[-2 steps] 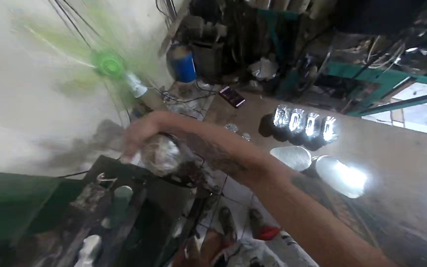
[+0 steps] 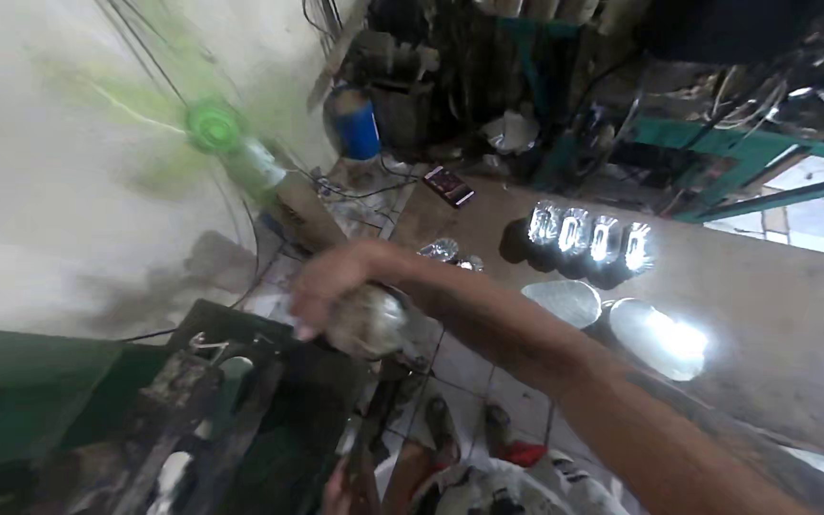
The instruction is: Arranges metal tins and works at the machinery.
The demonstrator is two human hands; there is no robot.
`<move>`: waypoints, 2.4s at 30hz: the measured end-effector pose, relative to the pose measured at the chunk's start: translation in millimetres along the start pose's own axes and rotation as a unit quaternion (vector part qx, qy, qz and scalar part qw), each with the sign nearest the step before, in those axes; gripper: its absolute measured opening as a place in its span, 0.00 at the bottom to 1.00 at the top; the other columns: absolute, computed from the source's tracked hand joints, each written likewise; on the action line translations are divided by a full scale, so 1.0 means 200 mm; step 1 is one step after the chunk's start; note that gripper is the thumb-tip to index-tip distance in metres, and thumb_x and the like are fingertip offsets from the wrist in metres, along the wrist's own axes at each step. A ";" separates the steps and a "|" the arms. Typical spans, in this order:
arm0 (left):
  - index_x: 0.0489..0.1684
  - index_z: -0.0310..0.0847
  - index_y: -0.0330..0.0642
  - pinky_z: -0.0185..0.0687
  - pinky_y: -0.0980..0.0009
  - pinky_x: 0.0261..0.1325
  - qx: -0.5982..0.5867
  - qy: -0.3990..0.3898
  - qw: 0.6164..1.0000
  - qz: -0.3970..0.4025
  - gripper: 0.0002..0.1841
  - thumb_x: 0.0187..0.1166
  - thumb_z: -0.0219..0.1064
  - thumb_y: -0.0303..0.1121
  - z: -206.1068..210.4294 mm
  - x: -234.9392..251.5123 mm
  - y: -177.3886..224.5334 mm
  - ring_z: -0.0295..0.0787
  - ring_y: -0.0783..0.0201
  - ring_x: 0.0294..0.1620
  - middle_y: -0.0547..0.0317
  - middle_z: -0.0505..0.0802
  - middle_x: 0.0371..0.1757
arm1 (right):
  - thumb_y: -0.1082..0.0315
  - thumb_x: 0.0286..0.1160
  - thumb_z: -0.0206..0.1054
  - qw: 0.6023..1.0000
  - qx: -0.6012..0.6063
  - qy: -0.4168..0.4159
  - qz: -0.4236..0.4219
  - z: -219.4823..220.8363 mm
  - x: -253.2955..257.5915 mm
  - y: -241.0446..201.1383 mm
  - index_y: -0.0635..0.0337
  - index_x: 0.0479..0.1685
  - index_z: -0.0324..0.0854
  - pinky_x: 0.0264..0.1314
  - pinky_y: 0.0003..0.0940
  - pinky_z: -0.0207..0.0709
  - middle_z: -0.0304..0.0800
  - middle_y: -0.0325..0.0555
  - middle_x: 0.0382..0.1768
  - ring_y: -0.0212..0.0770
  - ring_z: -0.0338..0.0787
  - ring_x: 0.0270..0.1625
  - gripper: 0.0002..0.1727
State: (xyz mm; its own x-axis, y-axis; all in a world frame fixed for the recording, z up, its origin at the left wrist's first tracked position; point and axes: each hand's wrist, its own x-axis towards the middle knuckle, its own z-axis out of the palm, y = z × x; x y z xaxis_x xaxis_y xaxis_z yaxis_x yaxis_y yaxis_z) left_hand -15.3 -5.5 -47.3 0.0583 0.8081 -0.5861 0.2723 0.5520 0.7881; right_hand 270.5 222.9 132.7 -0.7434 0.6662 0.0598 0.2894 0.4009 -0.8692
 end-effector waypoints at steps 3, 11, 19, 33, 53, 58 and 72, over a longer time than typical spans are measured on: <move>0.57 0.83 0.29 0.89 0.68 0.42 0.036 0.039 0.992 0.112 0.16 0.77 0.59 0.29 0.08 0.20 0.21 0.89 0.70 0.36 0.54 0.92 0.41 | 0.66 0.66 0.81 0.974 -0.016 -0.140 0.176 0.15 -0.48 0.06 0.65 0.76 0.76 0.64 0.61 0.78 0.86 0.64 0.61 0.59 0.86 0.61 0.35; 0.71 0.79 0.35 0.78 0.41 0.72 0.533 -0.226 0.774 0.255 0.25 0.87 0.63 0.46 1.06 0.83 1.21 0.84 0.42 0.68 0.35 0.84 0.68 | 0.33 0.58 0.77 0.868 -0.075 0.070 0.486 1.28 -1.87 1.11 0.50 0.90 0.63 0.88 0.65 0.56 0.69 0.53 0.86 0.59 0.69 0.86 0.56; 0.64 0.83 0.34 0.77 0.41 0.74 0.656 -0.276 0.646 0.277 0.31 0.75 0.75 0.53 1.46 1.25 1.21 0.82 0.38 0.71 0.30 0.80 0.73 | 0.39 0.63 0.76 0.853 0.008 0.077 0.516 1.23 -1.94 1.21 0.54 0.92 0.59 0.89 0.63 0.53 0.61 0.54 0.90 0.58 0.62 0.90 0.55; 0.63 0.89 0.51 0.75 0.29 0.67 0.709 -0.232 0.575 0.336 0.23 0.74 0.72 0.52 1.36 1.39 1.19 0.84 0.37 0.67 0.39 0.84 0.71 | 0.47 0.80 0.69 0.780 0.107 0.247 0.565 1.17 -1.80 0.75 0.58 0.81 0.74 0.90 0.57 0.60 0.77 0.59 0.79 0.56 0.73 0.84 0.35; 0.68 0.81 0.47 0.86 0.42 0.52 0.612 -0.405 0.590 0.337 0.28 0.71 0.75 0.48 1.92 0.46 1.18 0.91 0.49 0.50 0.49 0.93 0.49 | 0.54 0.92 0.48 0.857 -0.114 0.385 0.323 0.45 -2.27 0.39 0.64 0.63 0.86 0.95 0.52 0.48 0.92 0.50 0.59 0.43 0.85 0.72 0.26; 0.67 0.82 0.41 0.87 0.63 0.53 0.492 -0.649 0.553 0.176 0.19 0.81 0.71 0.37 1.95 0.69 1.37 0.90 0.65 0.45 0.53 0.93 0.50 | 0.53 0.93 0.47 0.861 -0.103 0.406 0.289 0.46 -2.30 0.43 0.64 0.63 0.85 0.96 0.52 0.46 0.92 0.48 0.59 0.41 0.85 0.72 0.26; 0.81 0.67 0.42 0.87 0.51 0.50 0.513 -0.570 0.584 0.267 0.34 0.72 0.73 0.27 1.95 0.56 1.35 0.89 0.52 0.45 0.43 0.90 0.51 | 0.71 0.60 0.76 0.820 -0.147 0.409 0.373 0.52 -2.23 0.40 0.61 0.60 0.88 0.95 0.53 0.49 0.92 0.49 0.58 0.48 0.84 0.72 0.23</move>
State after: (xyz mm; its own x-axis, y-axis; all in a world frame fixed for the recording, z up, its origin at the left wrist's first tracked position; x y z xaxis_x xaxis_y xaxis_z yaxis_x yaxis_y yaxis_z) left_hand 438.5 153.8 27.4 0.8400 -0.1767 -0.5131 0.3204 -0.6016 0.7317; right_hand 562.4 -107.1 -14.0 0.3252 0.9454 -0.0207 0.7016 -0.2559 -0.6650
